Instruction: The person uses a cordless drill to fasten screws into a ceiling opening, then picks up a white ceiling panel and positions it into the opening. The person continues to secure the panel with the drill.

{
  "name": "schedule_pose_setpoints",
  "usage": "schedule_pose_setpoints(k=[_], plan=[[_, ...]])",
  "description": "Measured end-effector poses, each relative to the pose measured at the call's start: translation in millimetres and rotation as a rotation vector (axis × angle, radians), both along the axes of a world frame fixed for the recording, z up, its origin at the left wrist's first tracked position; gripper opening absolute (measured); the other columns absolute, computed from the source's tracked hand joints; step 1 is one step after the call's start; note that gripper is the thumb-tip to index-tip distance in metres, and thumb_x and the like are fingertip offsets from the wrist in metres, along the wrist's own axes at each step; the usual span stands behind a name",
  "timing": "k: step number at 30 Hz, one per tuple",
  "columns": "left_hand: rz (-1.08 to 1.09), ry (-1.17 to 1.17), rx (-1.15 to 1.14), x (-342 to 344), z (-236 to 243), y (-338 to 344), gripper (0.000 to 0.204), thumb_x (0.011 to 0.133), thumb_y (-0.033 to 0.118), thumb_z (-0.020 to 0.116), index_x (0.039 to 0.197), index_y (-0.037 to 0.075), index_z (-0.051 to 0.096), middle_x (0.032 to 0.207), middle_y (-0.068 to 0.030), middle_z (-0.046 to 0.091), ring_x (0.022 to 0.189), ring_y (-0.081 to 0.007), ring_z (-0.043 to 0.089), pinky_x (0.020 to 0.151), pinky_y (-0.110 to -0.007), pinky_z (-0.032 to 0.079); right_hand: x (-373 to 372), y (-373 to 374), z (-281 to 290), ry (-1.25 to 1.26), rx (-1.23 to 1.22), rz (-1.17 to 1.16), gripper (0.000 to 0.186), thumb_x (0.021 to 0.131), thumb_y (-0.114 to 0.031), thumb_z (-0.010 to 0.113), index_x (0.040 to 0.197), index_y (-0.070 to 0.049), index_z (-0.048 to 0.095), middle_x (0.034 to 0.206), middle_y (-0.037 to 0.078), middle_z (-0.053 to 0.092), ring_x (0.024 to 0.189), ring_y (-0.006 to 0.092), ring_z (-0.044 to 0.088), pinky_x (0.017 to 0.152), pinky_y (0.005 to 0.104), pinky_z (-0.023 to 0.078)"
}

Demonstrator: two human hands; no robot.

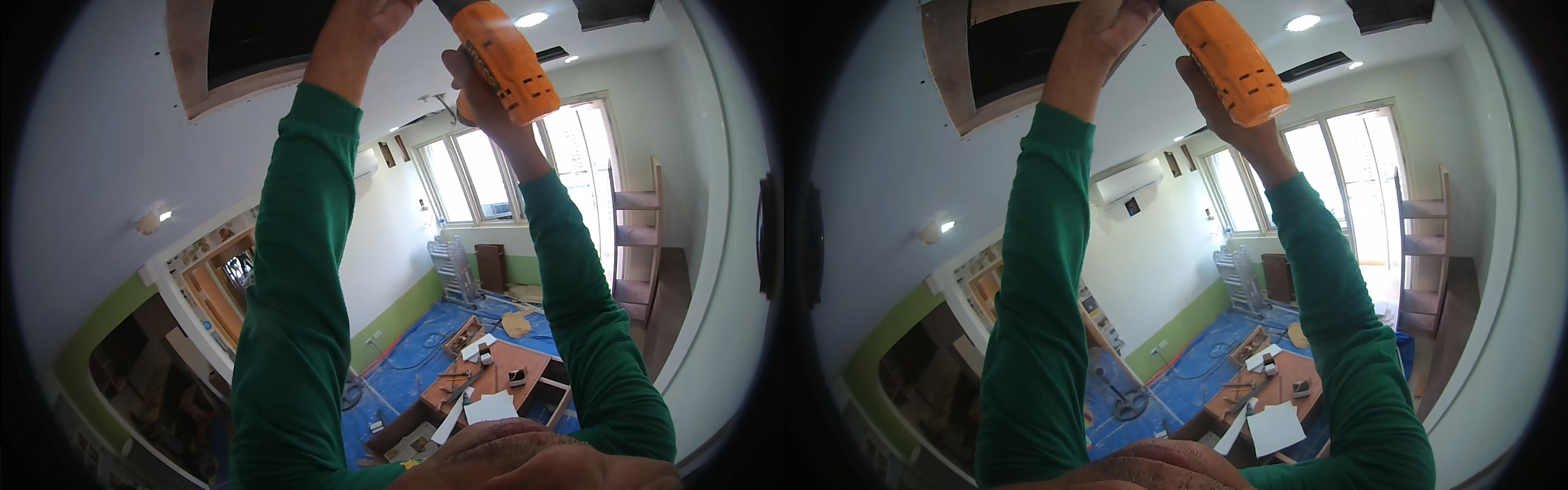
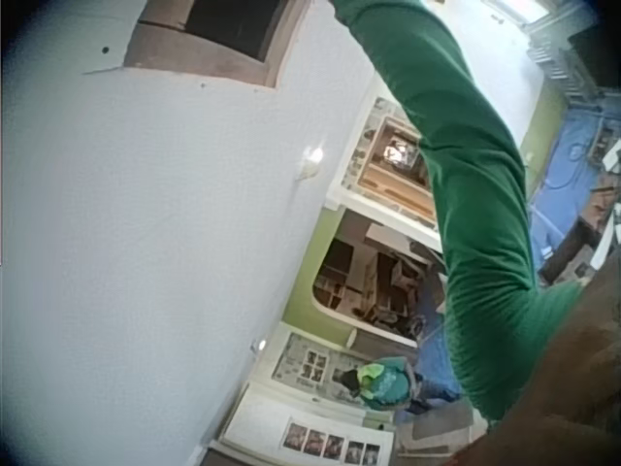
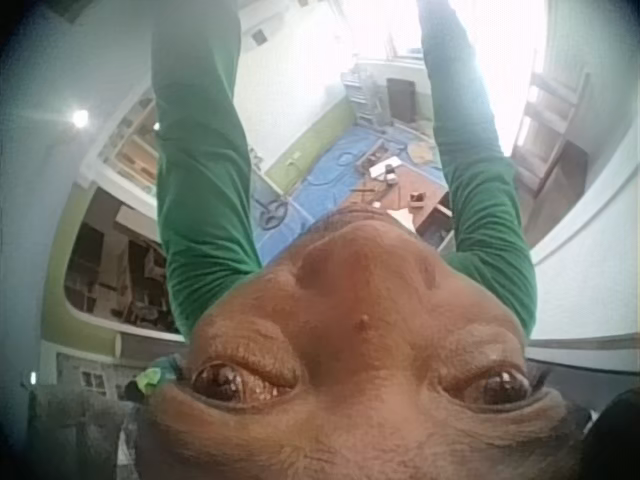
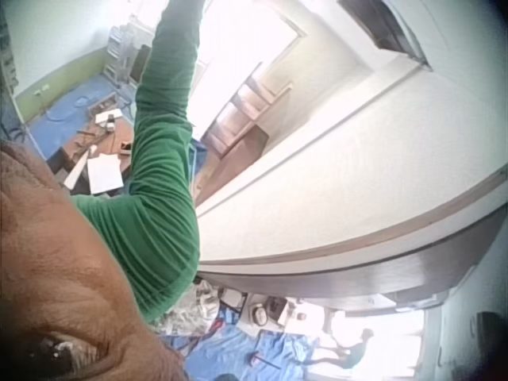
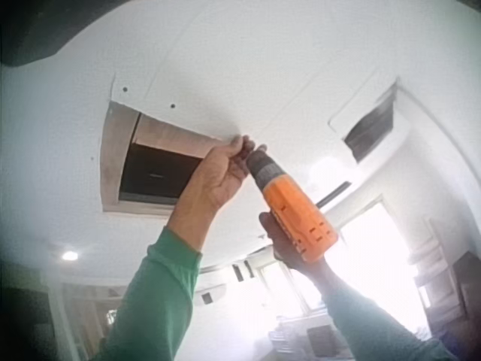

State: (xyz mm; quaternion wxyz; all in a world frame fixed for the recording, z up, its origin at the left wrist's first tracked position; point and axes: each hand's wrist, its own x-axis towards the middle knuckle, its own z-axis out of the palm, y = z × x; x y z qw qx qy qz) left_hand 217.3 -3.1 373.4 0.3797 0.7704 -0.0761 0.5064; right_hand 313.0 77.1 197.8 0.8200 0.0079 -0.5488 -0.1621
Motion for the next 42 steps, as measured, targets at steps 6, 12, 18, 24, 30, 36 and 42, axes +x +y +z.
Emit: schedule_pose_setpoints(k=[6, 12, 18, 24, 30, 36, 42], plan=[[0.028, 0.615, 0.359, -85.8, 37.0, 8.9, 0.049, 0.101, 0.045, 0.069, 0.119, 0.001, 0.056, 0.109, -0.0122, 0.059, 0.097, -0.0206, 0.062, 0.094, -0.036, 0.056, 1.8, -5.2, 0.6, 0.012, 0.013, -0.11, 0.034, 0.102, -0.043, 0.068, 0.098, -0.01, 0.068, 0.064, -0.002, 0.063, 0.052, 0.0101, 0.063, 0.05, 0.0264, 0.052], [0.09, -0.444, 0.752, -82.6, 57.8, 100.4, 0.092, 0.095, 0.068, 0.063, 0.153, 0.002, 0.036, 0.147, -0.0158, 0.046, 0.139, -0.0248, 0.042, 0.12, -0.041, 0.034, 13.0, -2.1, -1.6, -0.03, -0.14, -0.074, 0.028, 0.096, -0.038, 0.076, 0.098, -0.012, 0.067, 0.076, 0.001, 0.068, 0.071, 0.0118, 0.069, 0.068, 0.0306, 0.057], [-0.092, -0.754, 0.578, -11.0, 76.0, 95.6, 0.102, 0.1, 0.075, 0.046, 0.163, -0.003, 0.024, 0.168, -0.0181, 0.029, 0.154, -0.0275, 0.03, 0.126, -0.038, 0.024, 11.9, -4.3, 6.2, 0.001, 0.036, -0.23, 0.034, 0.102, -0.042, 0.068, 0.101, -0.009, 0.069, 0.068, 0.0, 0.066, 0.056, 0.0125, 0.066, 0.054, 0.0278, 0.054], [0.237, -0.963, 0.305, 14.7, 47.3, 37.6, 0.113, 0.096, 0.083, 0.041, 0.146, -0.019, 0.045, 0.154, -0.0335, 0.047, 0.14, -0.041, 0.05, 0.118, -0.046, 0.036, 21.8, -6.3, 4.1, -0.032, -0.033, -0.174, 0.026, 0.096, -0.034, 0.076, 0.095, -0.01, 0.067, 0.075, 0.0, 0.068, 0.067, 0.013, 0.07, 0.067, 0.0315, 0.059], [0.312, -0.907, 0.362, 14.8, 40.4, 35.9, 0.113, 0.099, 0.083, 0.029, 0.151, -0.017, 0.038, 0.155, -0.0369, 0.043, 0.143, -0.0451, 0.046, 0.119, -0.047, 0.035, 26.8, -7.9, 6.9, -0.006, 0.04, -0.42, 0.019, 0.1, -0.029, 0.07, 0.105, -0.01, 0.073, 0.075, 0.001, 0.073, 0.062, 0.0172, 0.069, 0.062, 0.0314, 0.055], [0.243, -0.891, 0.433, 14.5, 36.1, 35.6, 0.108, 0.101, 0.079, 0.026, 0.158, -0.013, 0.027, 0.162, -0.0348, 0.033, 0.148, -0.0442, 0.039, 0.122, -0.045, 0.031, 42.9, 3.5, 12.4, -0.02, 0.003, -0.772, 0.022, 0.097, -0.028, 0.072, 0.112, -0.012, 0.072, 0.09, -0.001, 0.074, 0.078, 0.0187, 0.07, 0.076, 0.0363, 0.052], [0.243, -0.845, 0.448, 11.0, 42.0, 37.6, 0.107, 0.101, 0.08, 0.028, 0.161, -0.009, 0.024, 0.165, -0.0329, 0.027, 0.152, -0.0421, 0.033, 0.125, -0.042, 0.027, 61.2, 11.7, 26.3, -0.014, 0.226, -0.826, 0.026, 0.101, -0.036, 0.071, 0.097, -0.01, 0.068, 0.065, -0.003, 0.064, 0.053, 0.0101, 0.063, 0.053, 0.0277, 0.052]])
